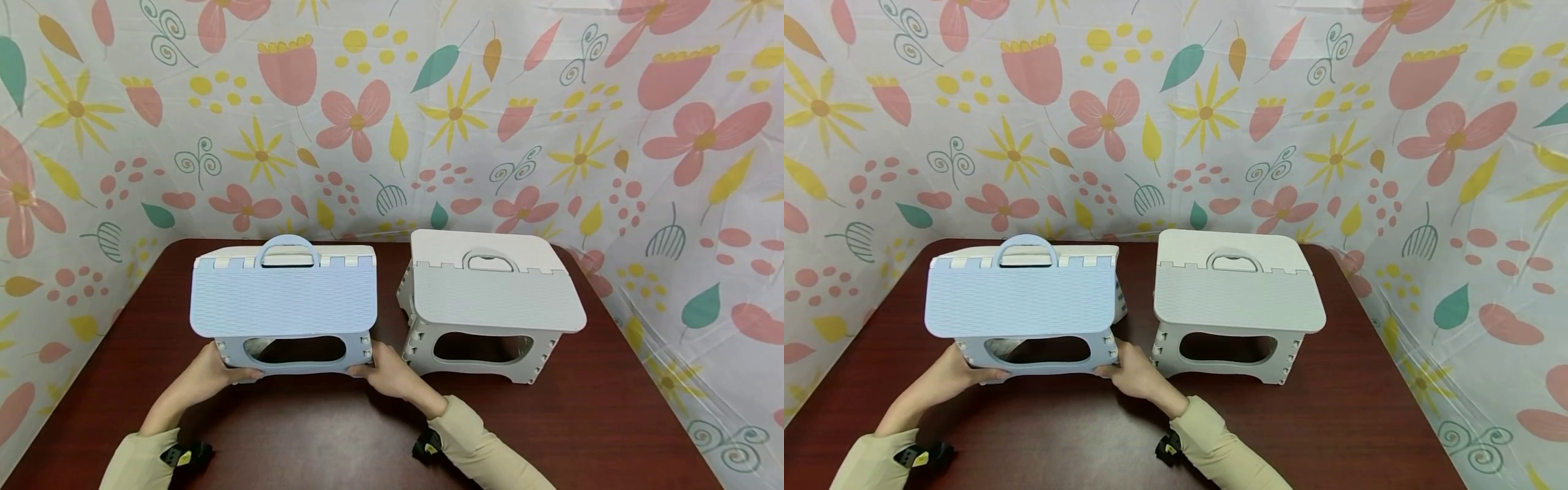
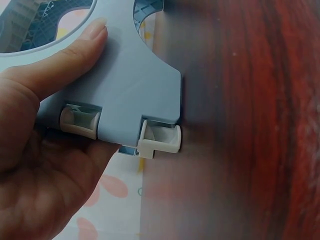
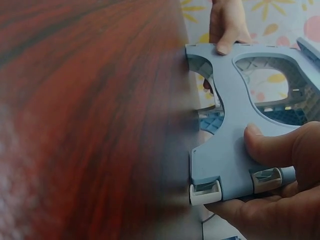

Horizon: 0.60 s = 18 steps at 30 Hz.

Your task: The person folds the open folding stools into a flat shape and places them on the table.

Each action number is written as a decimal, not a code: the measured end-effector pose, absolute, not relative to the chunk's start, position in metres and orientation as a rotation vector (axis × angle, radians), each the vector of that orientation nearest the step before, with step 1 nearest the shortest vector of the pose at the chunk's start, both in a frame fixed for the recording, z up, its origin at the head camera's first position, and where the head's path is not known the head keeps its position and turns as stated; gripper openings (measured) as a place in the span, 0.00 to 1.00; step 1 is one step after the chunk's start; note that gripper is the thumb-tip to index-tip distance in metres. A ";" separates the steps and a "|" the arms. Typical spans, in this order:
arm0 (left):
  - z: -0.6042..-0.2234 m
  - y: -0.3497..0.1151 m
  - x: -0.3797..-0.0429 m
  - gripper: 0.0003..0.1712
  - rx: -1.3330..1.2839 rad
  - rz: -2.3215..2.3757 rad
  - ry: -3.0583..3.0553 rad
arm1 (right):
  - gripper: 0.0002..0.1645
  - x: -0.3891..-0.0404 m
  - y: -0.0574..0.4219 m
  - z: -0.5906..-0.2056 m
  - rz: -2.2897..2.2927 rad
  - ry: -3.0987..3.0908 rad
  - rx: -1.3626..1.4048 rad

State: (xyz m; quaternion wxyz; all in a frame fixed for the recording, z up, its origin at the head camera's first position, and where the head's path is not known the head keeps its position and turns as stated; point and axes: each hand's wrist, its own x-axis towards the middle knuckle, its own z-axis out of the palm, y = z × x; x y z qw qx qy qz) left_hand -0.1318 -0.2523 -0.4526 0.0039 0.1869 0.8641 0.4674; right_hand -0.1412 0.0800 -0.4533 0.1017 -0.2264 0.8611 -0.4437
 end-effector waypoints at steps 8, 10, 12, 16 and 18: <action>-0.455 -0.252 -0.131 0.44 0.606 1.494 2.696 | 0.14 -0.142 0.080 -0.455 -1.309 2.531 -0.664; -0.455 -0.252 -0.131 0.45 0.608 1.492 2.700 | 0.15 -0.142 0.080 -0.456 -1.308 2.529 -0.670; -0.455 -0.252 -0.131 0.45 0.605 1.480 2.718 | 0.15 -0.143 0.080 -0.456 -1.310 2.524 -0.674; -0.454 -0.251 -0.131 0.44 0.593 1.464 2.734 | 0.14 -0.143 0.080 -0.456 -1.316 2.517 -0.676; -0.454 -0.251 -0.132 0.44 0.587 1.462 2.735 | 0.13 -0.143 0.080 -0.455 -1.318 2.515 -0.676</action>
